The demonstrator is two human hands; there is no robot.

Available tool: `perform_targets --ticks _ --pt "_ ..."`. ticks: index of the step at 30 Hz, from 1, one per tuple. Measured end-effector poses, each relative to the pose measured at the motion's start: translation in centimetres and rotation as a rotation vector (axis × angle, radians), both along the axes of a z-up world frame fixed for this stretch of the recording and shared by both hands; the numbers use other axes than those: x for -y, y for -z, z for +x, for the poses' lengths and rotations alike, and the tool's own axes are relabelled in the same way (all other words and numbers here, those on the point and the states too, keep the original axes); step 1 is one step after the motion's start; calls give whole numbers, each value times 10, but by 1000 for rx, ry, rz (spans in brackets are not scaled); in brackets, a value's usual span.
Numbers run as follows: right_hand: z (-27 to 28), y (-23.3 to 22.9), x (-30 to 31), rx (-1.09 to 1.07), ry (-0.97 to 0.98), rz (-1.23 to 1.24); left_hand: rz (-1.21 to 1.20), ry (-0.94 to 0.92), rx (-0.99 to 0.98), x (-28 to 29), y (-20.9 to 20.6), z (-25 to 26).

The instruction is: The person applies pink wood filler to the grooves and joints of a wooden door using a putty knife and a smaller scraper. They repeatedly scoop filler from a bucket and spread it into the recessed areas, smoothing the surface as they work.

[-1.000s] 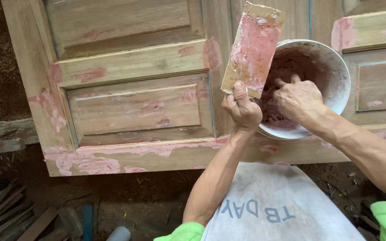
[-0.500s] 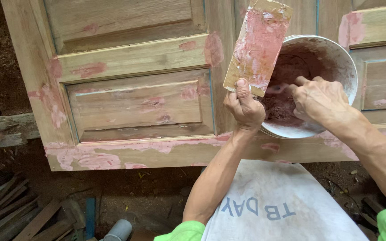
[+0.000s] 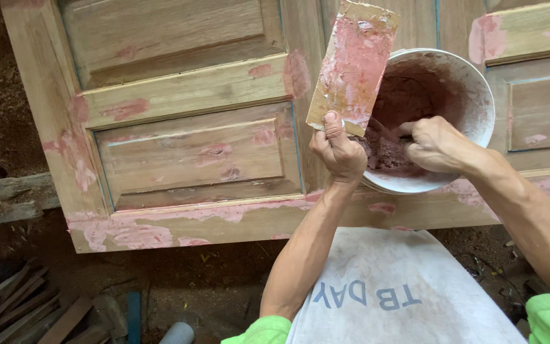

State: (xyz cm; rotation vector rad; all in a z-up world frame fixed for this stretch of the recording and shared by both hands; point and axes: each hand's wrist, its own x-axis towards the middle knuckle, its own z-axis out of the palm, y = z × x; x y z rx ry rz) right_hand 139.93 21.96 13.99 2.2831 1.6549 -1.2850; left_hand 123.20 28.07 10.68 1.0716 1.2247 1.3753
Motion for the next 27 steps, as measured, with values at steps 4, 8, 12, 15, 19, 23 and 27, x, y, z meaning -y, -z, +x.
perform_targets --ticks 4,8,12,15,19,23,27 --pt "-4 -7 -1 -104 86 15 125 -34 -253 0 16 -2" --pt "-10 -9 -1 -130 118 -26 -89 -48 110 1 24 1" --pt "-17 -12 -8 -261 107 69 -120 -33 61 -1 28 -1" --pt "-22 -16 -11 -336 188 -13 -131 -38 83 -1 32 -4" --pt "-18 -23 -11 -471 394 -144 282 -55 -461 -4 37 -16" --pt "-12 -23 -9 -667 614 -231 -127 -63 14 -4 44 -15" --pt "-8 -20 -10 -817 764 -204 -117 -117 -47 -8 47 -9"
